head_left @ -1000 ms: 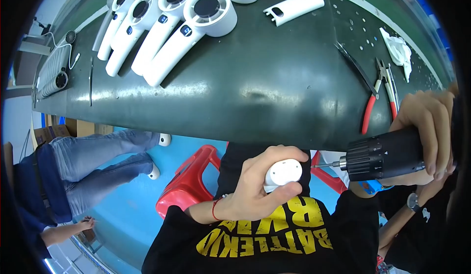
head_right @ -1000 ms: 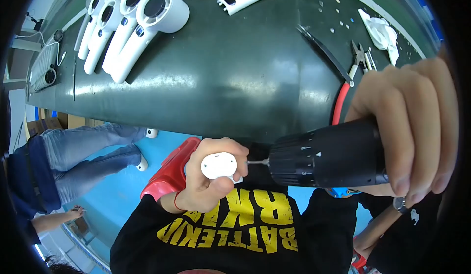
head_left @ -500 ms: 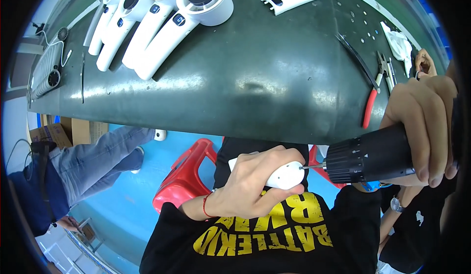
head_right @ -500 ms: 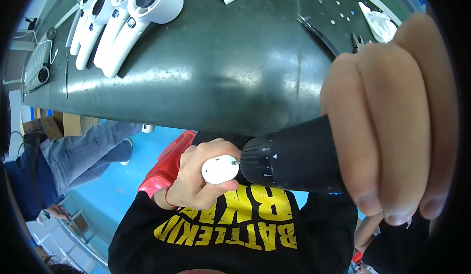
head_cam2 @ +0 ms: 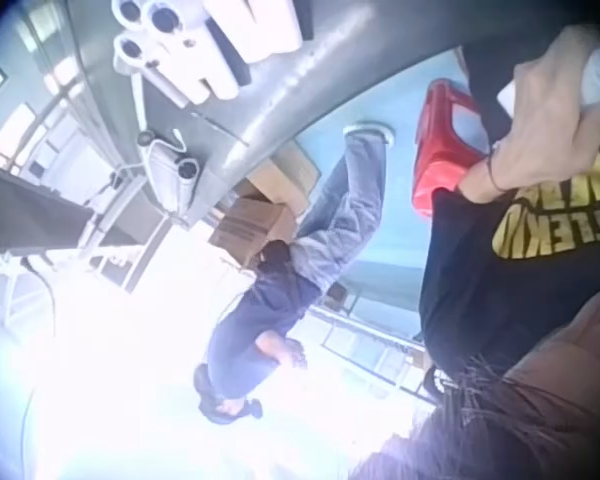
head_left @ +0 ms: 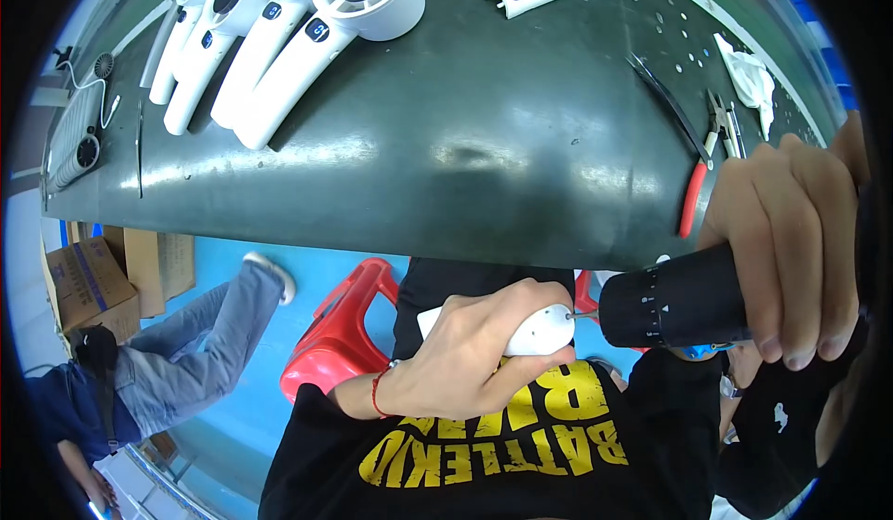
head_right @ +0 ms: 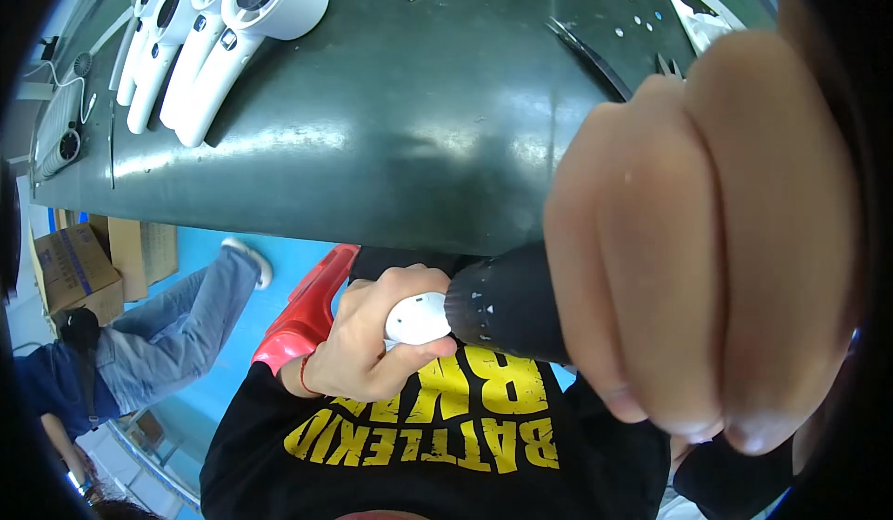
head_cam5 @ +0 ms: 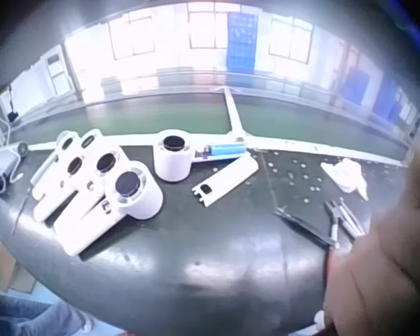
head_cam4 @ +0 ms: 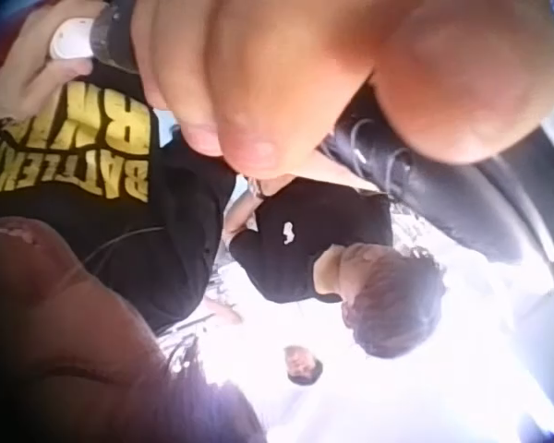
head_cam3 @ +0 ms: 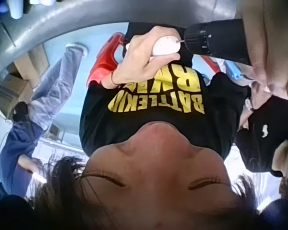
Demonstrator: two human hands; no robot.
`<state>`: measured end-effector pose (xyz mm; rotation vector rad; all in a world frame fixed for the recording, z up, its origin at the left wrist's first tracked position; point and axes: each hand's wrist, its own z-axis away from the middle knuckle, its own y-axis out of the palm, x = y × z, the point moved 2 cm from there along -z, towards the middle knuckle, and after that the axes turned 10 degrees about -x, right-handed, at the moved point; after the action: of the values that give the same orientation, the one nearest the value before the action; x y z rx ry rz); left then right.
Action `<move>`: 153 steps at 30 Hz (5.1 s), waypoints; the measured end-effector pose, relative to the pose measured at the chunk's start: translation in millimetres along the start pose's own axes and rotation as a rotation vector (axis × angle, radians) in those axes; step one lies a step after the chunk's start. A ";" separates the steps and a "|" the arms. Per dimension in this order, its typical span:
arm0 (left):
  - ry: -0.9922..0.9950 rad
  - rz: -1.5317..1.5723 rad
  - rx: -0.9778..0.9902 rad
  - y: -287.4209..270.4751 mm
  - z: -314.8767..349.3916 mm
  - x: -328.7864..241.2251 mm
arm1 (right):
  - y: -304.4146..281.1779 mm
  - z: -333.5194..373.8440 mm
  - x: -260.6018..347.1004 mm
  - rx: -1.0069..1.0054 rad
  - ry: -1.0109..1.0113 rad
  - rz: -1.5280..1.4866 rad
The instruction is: The person assembles components of handheld electronic fans by hand, using pliers and an electric screwdriver to connect internal components, fan blades, and straps to the fan housing.
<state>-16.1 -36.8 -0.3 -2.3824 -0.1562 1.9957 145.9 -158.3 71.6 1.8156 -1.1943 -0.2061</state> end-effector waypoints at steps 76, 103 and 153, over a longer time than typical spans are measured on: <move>-0.195 0.411 -0.278 -3.0 1.5 -3.6 | 19.2 33.3 7.6 -0.286 -0.270 0.190; -0.018 0.042 -0.187 -33.8 10.5 2.0 | 32.1 -10.3 -7.7 -0.023 -0.160 0.157; -0.477 0.612 0.195 -10.7 20.1 3.9 | -40.0 -30.5 90.4 -0.619 0.290 2.165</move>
<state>-35.8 -26.6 -6.8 -1.9355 0.8131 2.6417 235.5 -207.7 87.5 -0.5128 -1.8545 0.7933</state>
